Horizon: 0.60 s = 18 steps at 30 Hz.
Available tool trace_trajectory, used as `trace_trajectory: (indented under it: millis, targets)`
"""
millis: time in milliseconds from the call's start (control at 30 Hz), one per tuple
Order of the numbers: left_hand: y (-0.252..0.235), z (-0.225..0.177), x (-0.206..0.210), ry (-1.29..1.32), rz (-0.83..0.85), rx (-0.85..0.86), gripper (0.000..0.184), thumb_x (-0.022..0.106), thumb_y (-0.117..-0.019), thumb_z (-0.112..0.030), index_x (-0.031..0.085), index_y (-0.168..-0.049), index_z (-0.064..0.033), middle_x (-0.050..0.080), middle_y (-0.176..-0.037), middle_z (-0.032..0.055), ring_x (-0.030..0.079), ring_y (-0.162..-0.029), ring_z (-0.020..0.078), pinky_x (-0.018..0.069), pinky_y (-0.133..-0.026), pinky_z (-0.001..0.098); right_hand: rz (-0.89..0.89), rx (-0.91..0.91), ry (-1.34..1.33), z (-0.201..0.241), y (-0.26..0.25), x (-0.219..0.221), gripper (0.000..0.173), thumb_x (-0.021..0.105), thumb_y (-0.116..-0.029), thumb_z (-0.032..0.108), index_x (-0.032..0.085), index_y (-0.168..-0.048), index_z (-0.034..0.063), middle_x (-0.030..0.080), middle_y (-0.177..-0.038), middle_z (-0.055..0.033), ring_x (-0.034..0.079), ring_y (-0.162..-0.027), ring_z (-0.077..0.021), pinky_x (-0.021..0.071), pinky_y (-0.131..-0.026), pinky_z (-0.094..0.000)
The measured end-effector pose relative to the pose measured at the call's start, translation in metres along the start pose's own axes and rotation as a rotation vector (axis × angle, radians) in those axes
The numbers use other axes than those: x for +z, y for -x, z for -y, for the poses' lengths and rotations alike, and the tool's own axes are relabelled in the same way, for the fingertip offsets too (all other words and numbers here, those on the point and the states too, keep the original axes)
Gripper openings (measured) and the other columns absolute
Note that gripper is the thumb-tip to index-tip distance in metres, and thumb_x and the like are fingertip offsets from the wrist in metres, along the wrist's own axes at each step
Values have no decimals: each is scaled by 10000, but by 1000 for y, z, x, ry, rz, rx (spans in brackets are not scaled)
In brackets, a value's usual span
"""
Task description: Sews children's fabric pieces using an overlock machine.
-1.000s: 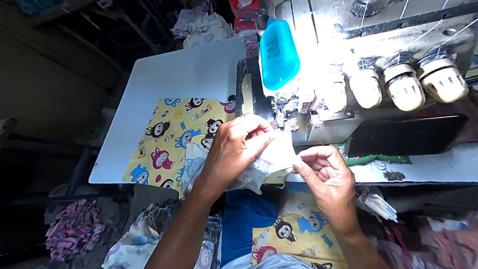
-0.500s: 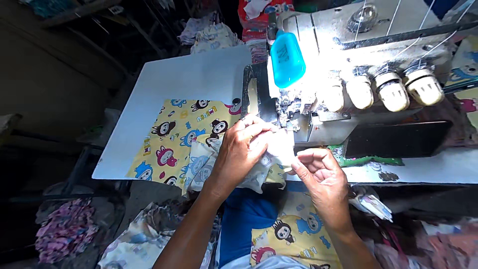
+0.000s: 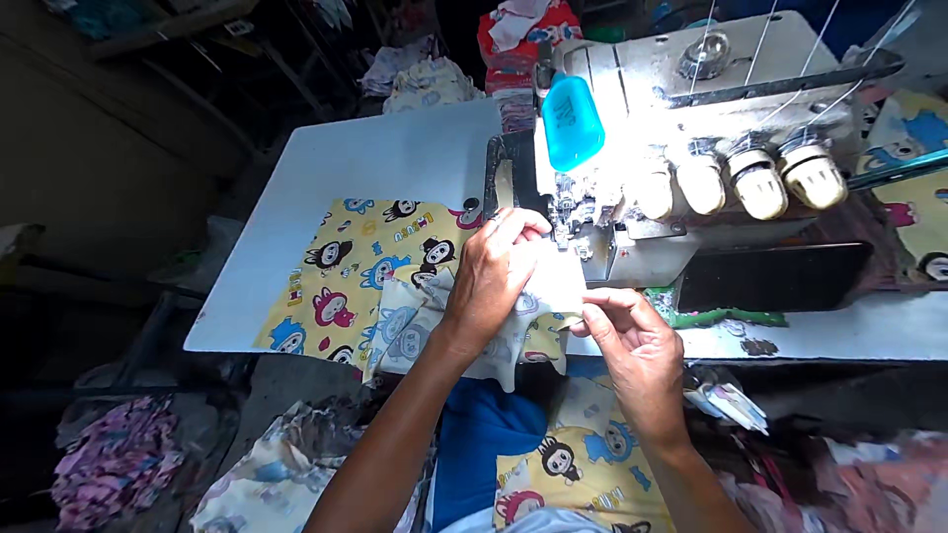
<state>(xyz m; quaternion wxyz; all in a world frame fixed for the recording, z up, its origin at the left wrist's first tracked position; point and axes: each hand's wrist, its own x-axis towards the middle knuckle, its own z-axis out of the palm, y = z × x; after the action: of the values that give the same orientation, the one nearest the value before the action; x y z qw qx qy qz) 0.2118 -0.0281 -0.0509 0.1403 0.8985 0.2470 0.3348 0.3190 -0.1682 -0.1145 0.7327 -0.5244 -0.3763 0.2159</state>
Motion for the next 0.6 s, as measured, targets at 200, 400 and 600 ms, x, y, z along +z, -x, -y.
trace_trajectory:
  millis: [200, 400, 600]
  targets:
    - [-11, 20, 3, 66, 15, 48, 108, 668, -918, -32, 683, -1024, -18, 657, -952, 95, 609, -825, 126, 483, -749, 223, 6, -141, 296, -3, -6, 0, 185, 645, -971, 78, 757, -1097, 2, 681, -975, -54, 668, -775, -26, 591, -704, -153]
    - [-12, 13, -8, -45, -43, 85, 117, 687, -952, -88, 733, -1039, -25, 688, -1133, 133, 637, -1105, 244, 486, -963, 347, 31, -281, 665, 3, -10, 1, 247, 599, -988, 68, 769, -1166, 91, 653, -1013, -91, 639, -794, -120, 540, -660, -242]
    - [8, 12, -5, 126, 79, 30, 102, 725, -919, -144, 780, -951, -65, 723, -1084, 81, 637, -1095, 194, 468, -972, 354, 80, -332, 823, 5, -5, -4, 295, 591, -982, 69, 754, -1223, 117, 658, -980, -102, 634, -743, -181, 496, -587, -309]
